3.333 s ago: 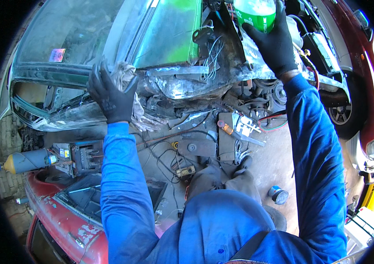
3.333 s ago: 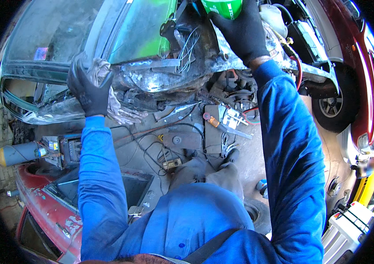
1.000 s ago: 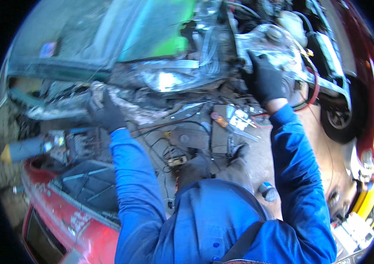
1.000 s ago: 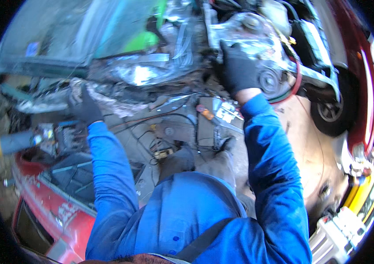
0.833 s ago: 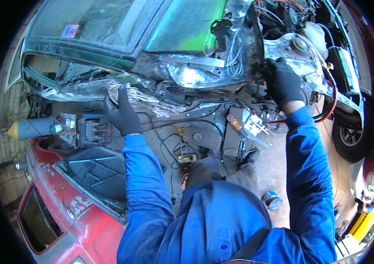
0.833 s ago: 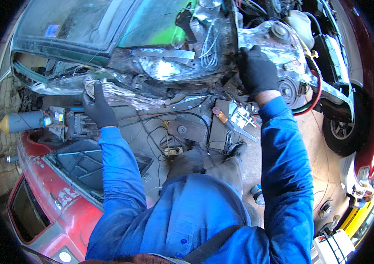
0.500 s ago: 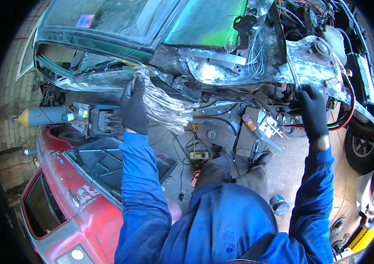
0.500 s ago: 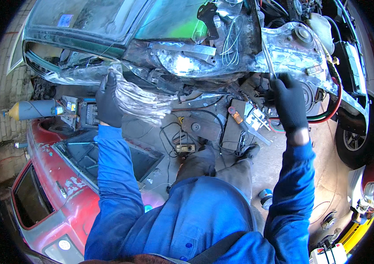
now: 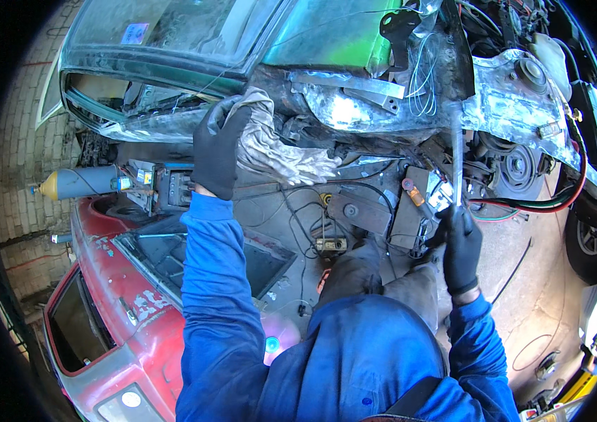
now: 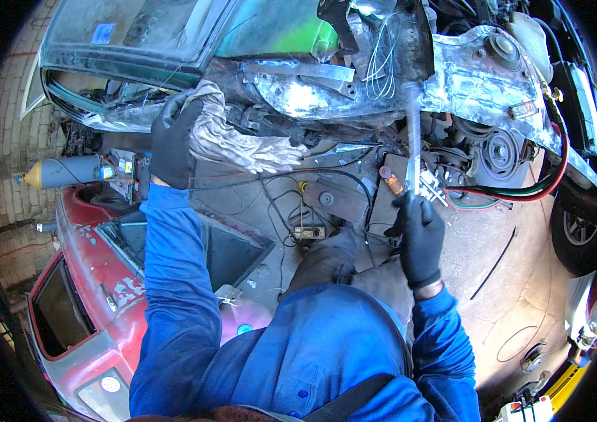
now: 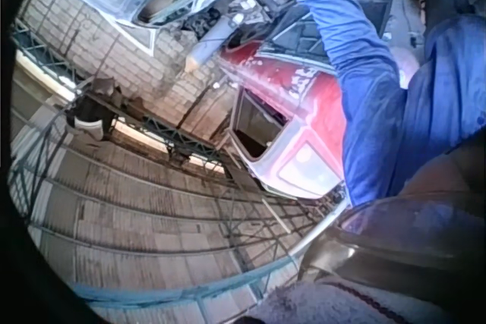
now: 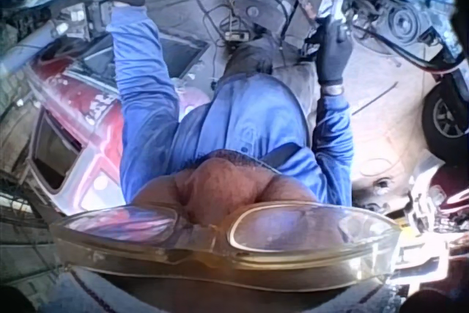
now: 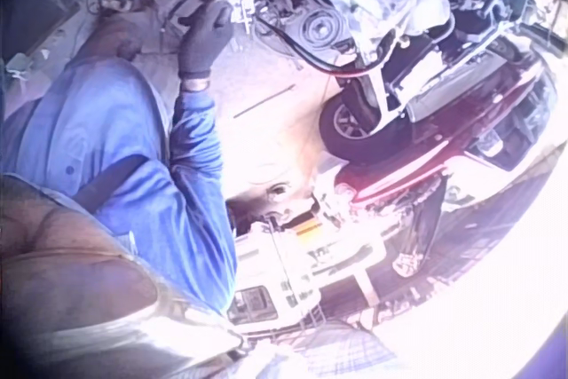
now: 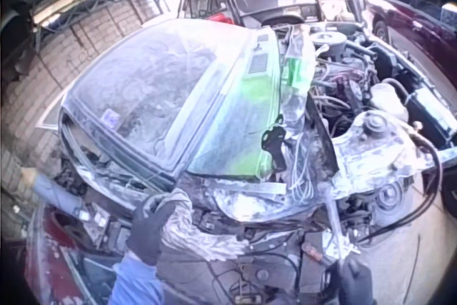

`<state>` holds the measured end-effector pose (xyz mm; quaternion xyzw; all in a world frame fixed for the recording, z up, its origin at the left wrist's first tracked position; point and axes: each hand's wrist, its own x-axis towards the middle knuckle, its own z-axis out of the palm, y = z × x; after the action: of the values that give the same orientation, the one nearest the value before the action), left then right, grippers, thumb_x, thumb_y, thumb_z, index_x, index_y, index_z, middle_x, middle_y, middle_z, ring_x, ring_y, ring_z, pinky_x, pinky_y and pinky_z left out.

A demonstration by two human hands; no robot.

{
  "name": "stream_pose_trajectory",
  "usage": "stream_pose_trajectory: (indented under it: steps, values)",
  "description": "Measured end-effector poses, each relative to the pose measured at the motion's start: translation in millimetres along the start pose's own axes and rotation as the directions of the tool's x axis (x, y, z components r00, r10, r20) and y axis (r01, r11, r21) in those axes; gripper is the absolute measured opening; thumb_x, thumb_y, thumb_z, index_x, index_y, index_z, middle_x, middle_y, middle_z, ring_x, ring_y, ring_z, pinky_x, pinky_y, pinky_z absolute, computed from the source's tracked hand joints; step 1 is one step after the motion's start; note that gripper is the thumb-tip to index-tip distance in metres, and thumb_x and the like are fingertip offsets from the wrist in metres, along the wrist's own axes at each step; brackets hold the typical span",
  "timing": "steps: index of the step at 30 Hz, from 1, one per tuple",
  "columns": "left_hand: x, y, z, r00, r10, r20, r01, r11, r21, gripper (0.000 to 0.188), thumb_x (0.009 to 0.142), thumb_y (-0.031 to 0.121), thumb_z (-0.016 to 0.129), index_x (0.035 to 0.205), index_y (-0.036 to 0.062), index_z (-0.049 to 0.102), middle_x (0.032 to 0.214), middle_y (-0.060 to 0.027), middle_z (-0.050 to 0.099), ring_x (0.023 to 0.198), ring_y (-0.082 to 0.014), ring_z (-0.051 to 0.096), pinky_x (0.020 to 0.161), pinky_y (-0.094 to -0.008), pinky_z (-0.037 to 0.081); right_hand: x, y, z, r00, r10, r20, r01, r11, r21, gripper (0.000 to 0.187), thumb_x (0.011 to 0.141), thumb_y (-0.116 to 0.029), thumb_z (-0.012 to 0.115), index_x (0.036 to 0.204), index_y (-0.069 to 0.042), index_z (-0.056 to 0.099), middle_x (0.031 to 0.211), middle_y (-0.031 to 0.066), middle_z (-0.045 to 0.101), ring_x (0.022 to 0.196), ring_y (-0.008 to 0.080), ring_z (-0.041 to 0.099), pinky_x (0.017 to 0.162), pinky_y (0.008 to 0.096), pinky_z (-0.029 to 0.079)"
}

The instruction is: The person uses a welding torch to heat and weld a metal rod along the front frame of a car. They position a cloth near the weld area, then repeatedly apply the torch to the joint while holding the rod in place.

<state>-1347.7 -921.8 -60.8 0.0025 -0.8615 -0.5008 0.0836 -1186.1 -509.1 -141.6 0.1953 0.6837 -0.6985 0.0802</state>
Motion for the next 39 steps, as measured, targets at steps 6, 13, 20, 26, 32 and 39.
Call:
stream_pose_trajectory:
  steps: [6, 13, 20, 26, 32, 39]
  values:
    - [18.0, 25.0, 8.7, 0.975, 0.144, -0.17, -0.096, 0.959, 0.267, 0.033, 0.094, 0.016, 0.081, 0.121, -0.0003, 0.072, 0.114, -0.0099, 0.074, 0.106, -0.018, 0.067, 0.098, -0.0356, 0.053, -14.7, 6.6, 54.2, 0.934, -0.206, 0.293, 0.254, 0.957, -0.137, 0.023, 0.108, -0.02, 0.063, 0.112, 0.001, 0.072, 0.099, 0.0158, 0.072, 0.091, 0.0268, 0.072, 0.08, 0.0391, 0.055]
    - [26.1, 18.1, 28.6, 0.889, 0.401, -0.222, -0.249, 0.829, 0.5, 0.031, 0.085, 0.004, 0.082, 0.114, 0.0003, 0.071, 0.112, -0.0131, 0.071, 0.106, -0.0285, 0.07, 0.096, -0.0418, 0.055, 40.2, -6.3, 125.1, 0.84, -0.351, 0.414, 0.434, 0.892, -0.126, 0.027, 0.104, -0.022, 0.07, 0.12, -0.001, 0.073, 0.101, 0.0209, 0.073, 0.091, 0.0386, 0.072, 0.079, 0.0452, 0.056]
    - [34.9, 4.6, 42.8, 0.829, 0.503, -0.244, -0.322, 0.786, 0.527, 0.033, 0.083, 0.004, 0.084, 0.113, 0.0021, 0.069, 0.113, -0.0127, 0.069, 0.105, -0.031, 0.069, 0.095, -0.0434, 0.055, 77.6, -11.7, 164.5, 0.808, -0.434, 0.399, 0.513, 0.851, -0.113, 0.029, 0.105, -0.023, 0.068, 0.125, -0.002, 0.074, 0.103, 0.0221, 0.074, 0.091, 0.0379, 0.072, 0.081, 0.0452, 0.055]
    - [37.8, -4.8, 43.3, 0.814, 0.517, -0.264, -0.334, 0.789, 0.516, 0.035, 0.083, 0.004, 0.086, 0.114, 0.0017, 0.069, 0.113, -0.0137, 0.068, 0.105, -0.0313, 0.069, 0.094, -0.0434, 0.055, 89.4, -26.7, 180.8, 0.83, -0.413, 0.375, 0.486, 0.866, -0.119, 0.029, 0.106, -0.024, 0.066, 0.123, -0.002, 0.073, 0.103, 0.0246, 0.074, 0.092, 0.0428, 0.073, 0.08, 0.0483, 0.056]
    - [32.4, -11.7, 42.9, 0.829, 0.437, -0.348, -0.286, 0.868, 0.407, 0.039, 0.085, 0.006, 0.086, 0.119, 0.0014, 0.068, 0.118, -0.0153, 0.068, 0.109, -0.033, 0.069, 0.095, -0.0431, 0.055, 96.4, -27.7, 186.7, 0.867, -0.285, 0.409, 0.348, 0.934, -0.087, 0.032, 0.108, -0.027, 0.064, 0.123, -0.001, 0.074, 0.095, 0.0223, 0.074, 0.085, 0.0345, 0.072, 0.078, 0.0427, 0.056]
    - [5.8, -17.2, 42.0, 0.786, 0.617, -0.033, -0.426, 0.579, 0.695, 0.042, 0.086, 0.005, 0.085, 0.126, 0.01, 0.074, 0.123, -0.0168, 0.069, 0.109, -0.0372, 0.071, 0.09, -0.0486, 0.059, 119.3, -13.5, 192.9, 0.833, -0.346, 0.432, 0.4, 0.916, -0.039, 0.035, 0.11, -0.031, 0.061, 0.114, 0.001, 0.073, 0.079, 0.0144, 0.066, 0.07, 0.0201, 0.06, 0.069, 0.0387, 0.051]
